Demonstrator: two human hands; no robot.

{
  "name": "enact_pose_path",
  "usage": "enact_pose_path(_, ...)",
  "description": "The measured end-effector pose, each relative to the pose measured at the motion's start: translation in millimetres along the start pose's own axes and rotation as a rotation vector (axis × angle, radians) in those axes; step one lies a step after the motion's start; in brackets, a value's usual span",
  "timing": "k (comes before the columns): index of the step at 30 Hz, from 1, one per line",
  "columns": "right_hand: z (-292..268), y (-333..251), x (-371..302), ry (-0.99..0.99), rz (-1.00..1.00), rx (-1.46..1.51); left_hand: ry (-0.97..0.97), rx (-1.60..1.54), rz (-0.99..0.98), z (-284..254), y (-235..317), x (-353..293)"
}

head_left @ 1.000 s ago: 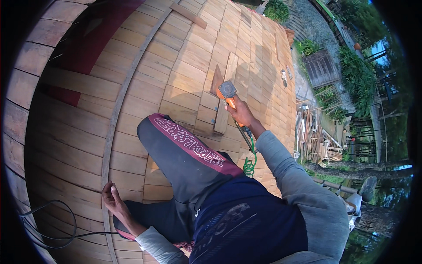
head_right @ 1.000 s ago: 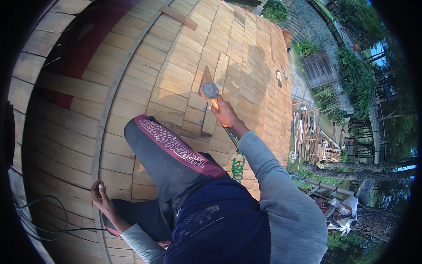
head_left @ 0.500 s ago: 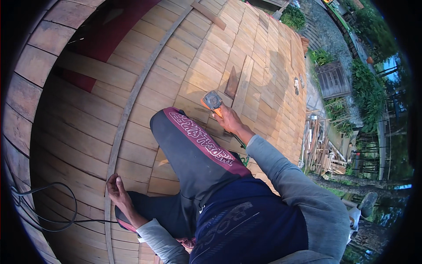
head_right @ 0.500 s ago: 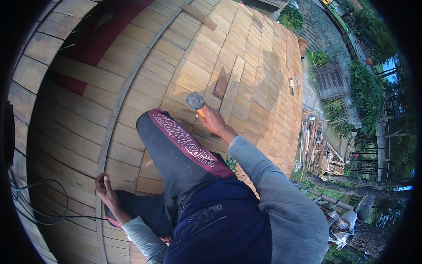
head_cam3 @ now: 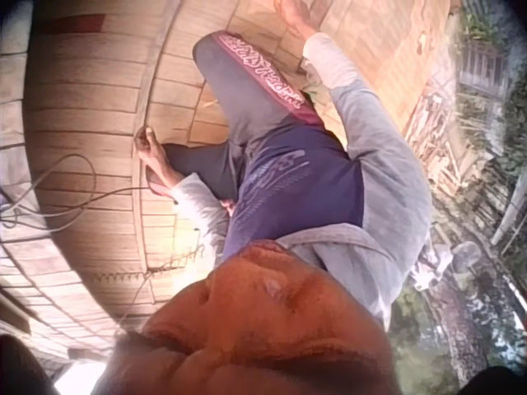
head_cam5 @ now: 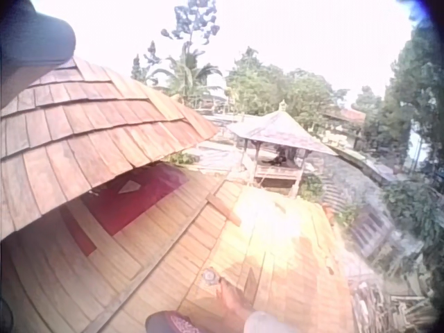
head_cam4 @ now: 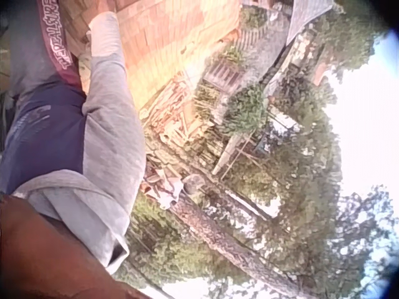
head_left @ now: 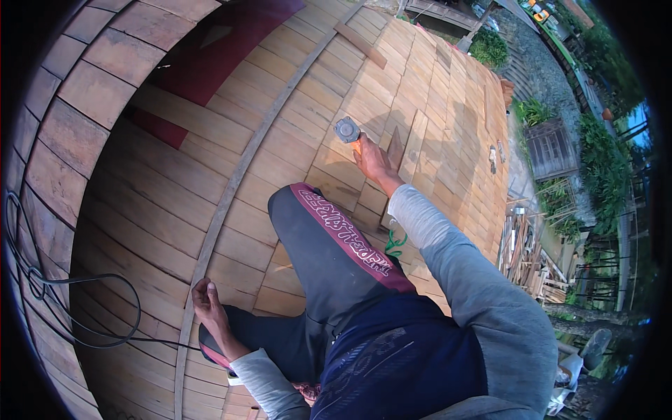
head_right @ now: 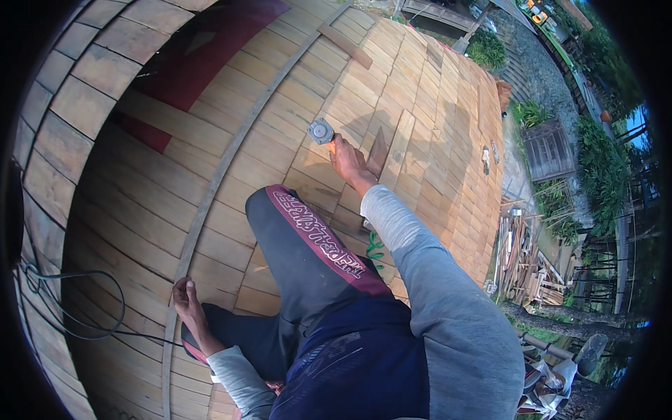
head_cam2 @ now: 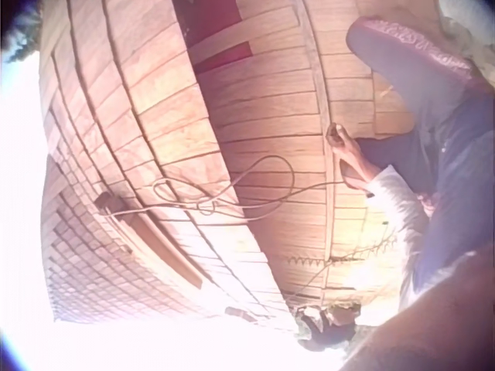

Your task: The person installs wooden shingles on a roof by positioning individual tiles and securing them using a pneumatic nail gun. They also reload the nail gun with a strip of nails taken from a container held by another worker.

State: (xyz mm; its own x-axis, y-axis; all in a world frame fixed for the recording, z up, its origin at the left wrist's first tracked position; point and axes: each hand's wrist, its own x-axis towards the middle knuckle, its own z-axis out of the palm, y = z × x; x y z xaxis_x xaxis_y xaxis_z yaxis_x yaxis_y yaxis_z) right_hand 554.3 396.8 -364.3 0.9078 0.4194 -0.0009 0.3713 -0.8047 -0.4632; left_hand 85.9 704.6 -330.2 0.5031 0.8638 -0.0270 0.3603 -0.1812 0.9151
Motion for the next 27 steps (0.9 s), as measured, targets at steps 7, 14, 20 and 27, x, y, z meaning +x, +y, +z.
enact_pose_path(7,-24,45,3,-0.117,0.121,-0.023,-0.019,0.048,0.004,2,1,0)
enact_pose_path(14,-26,118,-98,-0.408,-0.085,0.1,-0.078,0.05,0.023,9,1,-3)
enact_pose_path(20,-50,138,-194,-0.538,0.012,0.108,-0.143,0.063,0.033,10,-2,0)
enact_pose_path(27,-28,210,-259,-0.509,0.21,0.025,-0.176,0.074,0.051,11,-10,-1)
